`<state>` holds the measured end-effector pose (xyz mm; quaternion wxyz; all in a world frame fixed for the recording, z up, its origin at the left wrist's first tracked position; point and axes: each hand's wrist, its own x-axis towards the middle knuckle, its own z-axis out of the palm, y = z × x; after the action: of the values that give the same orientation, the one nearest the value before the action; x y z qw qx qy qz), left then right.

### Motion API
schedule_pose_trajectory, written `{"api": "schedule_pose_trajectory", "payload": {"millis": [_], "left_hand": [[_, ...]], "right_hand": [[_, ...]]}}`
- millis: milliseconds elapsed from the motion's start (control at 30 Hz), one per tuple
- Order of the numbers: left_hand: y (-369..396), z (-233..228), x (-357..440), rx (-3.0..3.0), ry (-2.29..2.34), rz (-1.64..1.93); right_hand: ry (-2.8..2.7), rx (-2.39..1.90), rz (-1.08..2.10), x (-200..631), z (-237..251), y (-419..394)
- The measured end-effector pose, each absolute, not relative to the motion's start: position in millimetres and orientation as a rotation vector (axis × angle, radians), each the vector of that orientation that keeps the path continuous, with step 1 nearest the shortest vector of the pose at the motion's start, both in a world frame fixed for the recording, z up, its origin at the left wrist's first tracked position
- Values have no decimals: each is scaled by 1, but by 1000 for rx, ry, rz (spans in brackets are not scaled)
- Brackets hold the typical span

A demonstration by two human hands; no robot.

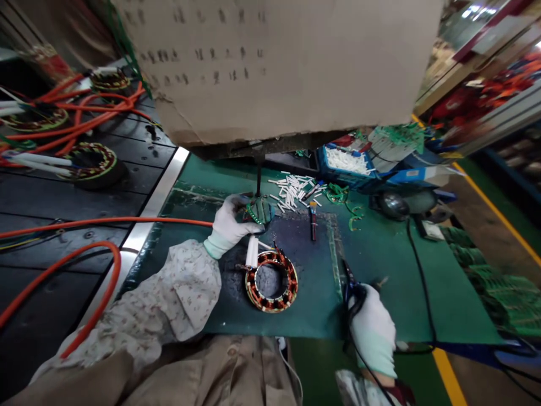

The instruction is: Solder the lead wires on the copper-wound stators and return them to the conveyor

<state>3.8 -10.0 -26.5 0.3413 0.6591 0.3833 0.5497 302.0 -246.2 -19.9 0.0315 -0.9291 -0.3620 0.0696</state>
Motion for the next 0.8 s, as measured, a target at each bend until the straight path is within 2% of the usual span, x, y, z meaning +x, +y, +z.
{"api": "schedule_pose_trajectory", "payload": {"millis": [67,167,300,400,600,733,800], "left_hand": [[-11,-25,4,1770,1006,1430],[-13,-22,2,1880,993,1443],[-15,-18,0,1974,931,1518],[-14,-17,-1,2005,930,1526],[-12,-19,-4,2124,891,1394],[-13,1,-12,2244,971,1195],[-25,21,-15,2355,1006,1121]], "right_hand": [[-1037,-2718,236,294,-15,-238],[-1123,-2195,233,261,-6,-207],[-1666,-1710,322,208,17,-152],[-1934,-1709,239,188,31,-125],[-2072,-1772,13,185,31,-120],[-1923,-1844,51,213,19,-138],[-1735,-2073,20,243,9,-152]]}}
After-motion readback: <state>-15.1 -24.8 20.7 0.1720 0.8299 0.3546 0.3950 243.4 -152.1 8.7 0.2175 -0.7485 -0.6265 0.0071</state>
